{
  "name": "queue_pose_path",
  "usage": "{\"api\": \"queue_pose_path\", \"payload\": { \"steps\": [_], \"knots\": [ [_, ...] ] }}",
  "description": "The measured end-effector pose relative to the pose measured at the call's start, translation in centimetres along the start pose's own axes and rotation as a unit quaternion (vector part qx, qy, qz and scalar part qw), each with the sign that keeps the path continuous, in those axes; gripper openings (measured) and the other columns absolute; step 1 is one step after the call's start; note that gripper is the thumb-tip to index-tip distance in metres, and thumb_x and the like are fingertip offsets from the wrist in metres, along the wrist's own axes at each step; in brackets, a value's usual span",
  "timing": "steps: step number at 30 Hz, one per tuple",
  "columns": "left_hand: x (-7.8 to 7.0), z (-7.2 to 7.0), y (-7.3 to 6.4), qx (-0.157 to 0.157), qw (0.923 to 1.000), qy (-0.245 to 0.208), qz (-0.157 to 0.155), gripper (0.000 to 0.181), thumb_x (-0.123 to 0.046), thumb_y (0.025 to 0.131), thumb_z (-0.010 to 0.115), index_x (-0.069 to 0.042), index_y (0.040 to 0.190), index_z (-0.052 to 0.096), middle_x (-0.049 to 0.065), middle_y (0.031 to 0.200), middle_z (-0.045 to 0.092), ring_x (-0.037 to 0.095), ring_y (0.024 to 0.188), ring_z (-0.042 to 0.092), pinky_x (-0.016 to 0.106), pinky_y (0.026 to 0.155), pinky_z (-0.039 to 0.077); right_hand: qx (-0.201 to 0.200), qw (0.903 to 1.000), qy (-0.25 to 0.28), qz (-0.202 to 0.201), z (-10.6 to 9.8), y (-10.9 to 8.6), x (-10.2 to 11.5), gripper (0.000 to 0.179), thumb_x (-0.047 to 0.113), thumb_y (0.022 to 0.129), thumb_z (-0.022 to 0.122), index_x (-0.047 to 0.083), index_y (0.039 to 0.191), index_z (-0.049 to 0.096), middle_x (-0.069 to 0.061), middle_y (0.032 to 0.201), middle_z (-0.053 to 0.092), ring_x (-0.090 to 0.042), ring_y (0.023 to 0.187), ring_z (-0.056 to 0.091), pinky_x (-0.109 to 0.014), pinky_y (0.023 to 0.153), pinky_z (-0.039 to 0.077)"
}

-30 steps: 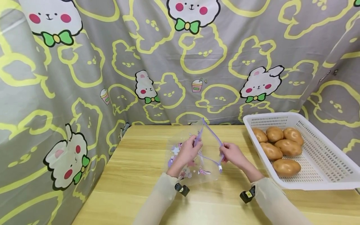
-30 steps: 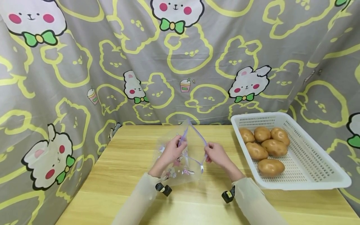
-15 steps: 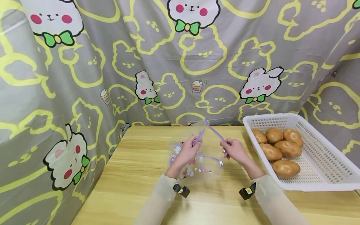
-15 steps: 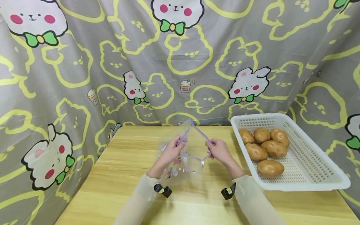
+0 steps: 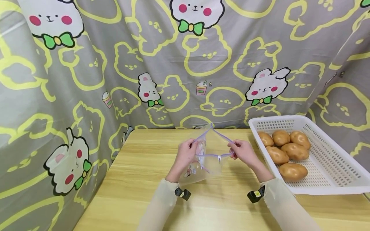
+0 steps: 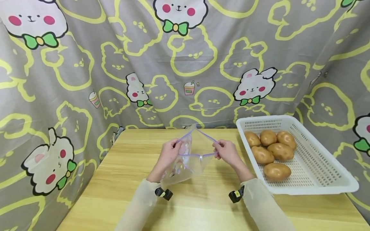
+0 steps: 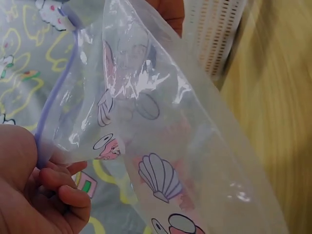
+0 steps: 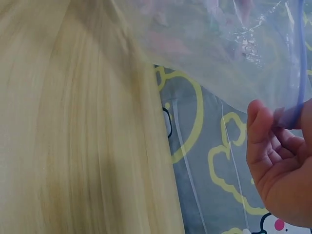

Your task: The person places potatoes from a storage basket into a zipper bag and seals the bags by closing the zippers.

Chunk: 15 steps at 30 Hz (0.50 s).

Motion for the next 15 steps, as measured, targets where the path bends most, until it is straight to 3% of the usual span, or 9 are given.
{"api": "queue_pose_path", "payload": {
  "steps": [6, 15],
  "knots": [
    [-1.1, -1.3, 0.4, -0.037, 0.9984, 0.04, 0.016, 0.019, -0.015, 0.095, 0.055, -0.004, 0.081, 0.063, -0.003, 0.058, 0.041, 0.009, 0.052, 0.037, 0.02, 0.045, 0.028, -0.014, 0.9994, -0.028, -0.014, -0.6, 0.1, 0.2, 0.025, 0.015, 0.096, 0.056, -0.008, 0.088, 0.062, -0.01, 0.072, 0.063, -0.015, 0.056, 0.062, -0.029, 0.051, 0.054],
    [-1.8, -3.1, 0.4, -0.047, 0.9978, 0.035, 0.031, 0.02, -0.015, 0.094, 0.056, -0.001, 0.091, 0.071, -0.001, 0.059, 0.046, 0.009, 0.052, 0.038, 0.021, 0.046, 0.03, -0.022, 0.9985, -0.051, -0.007, -1.0, 0.3, -0.2, 0.025, 0.014, 0.096, 0.056, -0.009, 0.089, 0.062, -0.008, 0.068, 0.063, -0.015, 0.054, 0.062, -0.031, 0.051, 0.054]
  ]
}}
Point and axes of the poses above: each hand's wrist, its own y-axis towards the middle knuckle, its own z-axis out of the palm, x = y × z, the point moved 3 cm from there along y, towards the middle knuckle
